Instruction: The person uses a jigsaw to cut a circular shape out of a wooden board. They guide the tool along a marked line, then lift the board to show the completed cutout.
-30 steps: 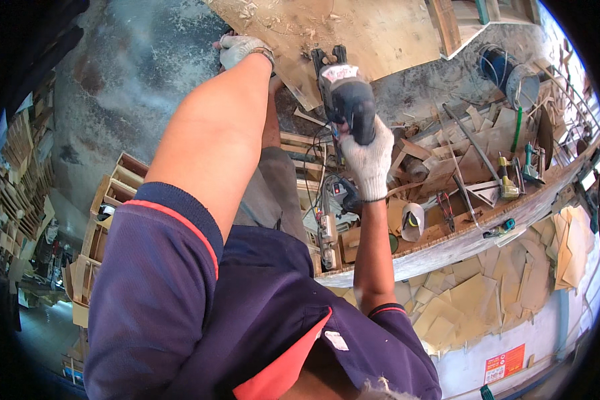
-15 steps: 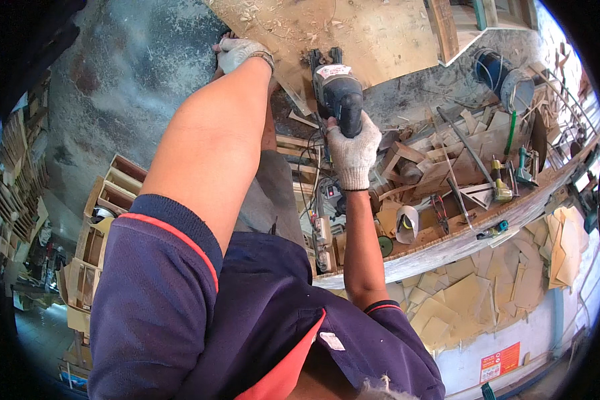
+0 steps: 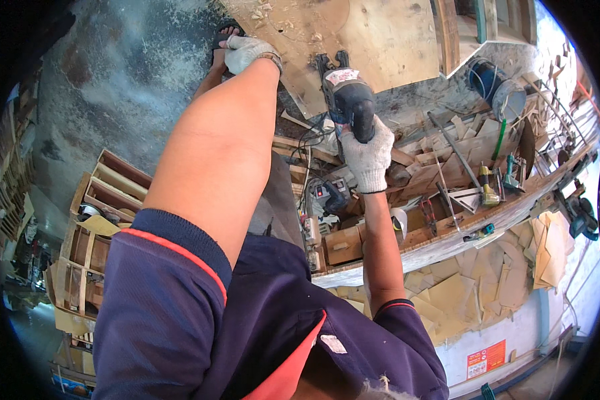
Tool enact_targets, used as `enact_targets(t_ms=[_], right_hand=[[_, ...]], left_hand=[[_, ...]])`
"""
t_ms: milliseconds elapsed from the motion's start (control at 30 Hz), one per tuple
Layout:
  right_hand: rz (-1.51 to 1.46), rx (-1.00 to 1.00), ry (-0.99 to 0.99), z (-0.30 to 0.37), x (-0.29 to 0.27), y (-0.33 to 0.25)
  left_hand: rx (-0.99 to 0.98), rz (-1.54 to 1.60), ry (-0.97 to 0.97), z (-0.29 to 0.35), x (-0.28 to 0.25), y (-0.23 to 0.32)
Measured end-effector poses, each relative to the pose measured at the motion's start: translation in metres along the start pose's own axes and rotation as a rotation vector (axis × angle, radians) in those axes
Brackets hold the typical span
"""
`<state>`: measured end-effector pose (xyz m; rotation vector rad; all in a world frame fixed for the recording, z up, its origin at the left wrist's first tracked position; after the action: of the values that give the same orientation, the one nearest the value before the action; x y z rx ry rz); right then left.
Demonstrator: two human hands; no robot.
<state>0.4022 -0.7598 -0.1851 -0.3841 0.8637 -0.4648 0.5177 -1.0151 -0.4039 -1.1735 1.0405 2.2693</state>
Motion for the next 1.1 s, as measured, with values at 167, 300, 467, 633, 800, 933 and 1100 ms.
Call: enact_targets(t_ms=[167, 300, 467, 633, 800, 933, 1100], right_hand=[[0.071, -0.017, -0.010, -0.003, -0.004, -0.004], [0.079, -0.057, -0.041, -0.009, -0.007, -0.008], [0.087, -0.102, -0.034, -0.012, -0.010, -0.017], [0.203, -0.093, -0.109, -0.022, -0.014, -0.021], [0.261, -0.138, -0.160, -0.030, -0.016, -0.031], [0.239, -0.175, -0.232, -0.036, -0.019, -0.037], [0.296, -0.241, -0.231, -0.041, -0.020, -0.043]], left_hand=[[0.067, -0.101, -0.022, 0.009, -0.016, 0.020], [0.065, -0.059, -0.023, 0.006, -0.013, 0.016], [0.066, -0.104, -0.018, 0.008, -0.007, 0.007], [0.026, 0.045, -0.067, -0.009, 0.010, -0.012], [0.021, 0.061, -0.079, -0.003, 0.007, -0.008], [-0.007, -0.106, -0.046, 0.001, 0.005, -0.012], [-0.478, 0.170, -0.767, -0.053, 0.067, -0.073]])
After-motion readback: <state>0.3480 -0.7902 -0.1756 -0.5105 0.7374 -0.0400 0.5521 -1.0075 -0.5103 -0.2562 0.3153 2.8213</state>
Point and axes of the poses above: each hand's wrist, its own z-axis away from the middle knuckle, its own x-axis out of the palm, y = z × x, the point moved 8 cm from there along -z, towards the middle knuckle, and after that the axes turned 2 degrees about y, right-handed, at the moved point
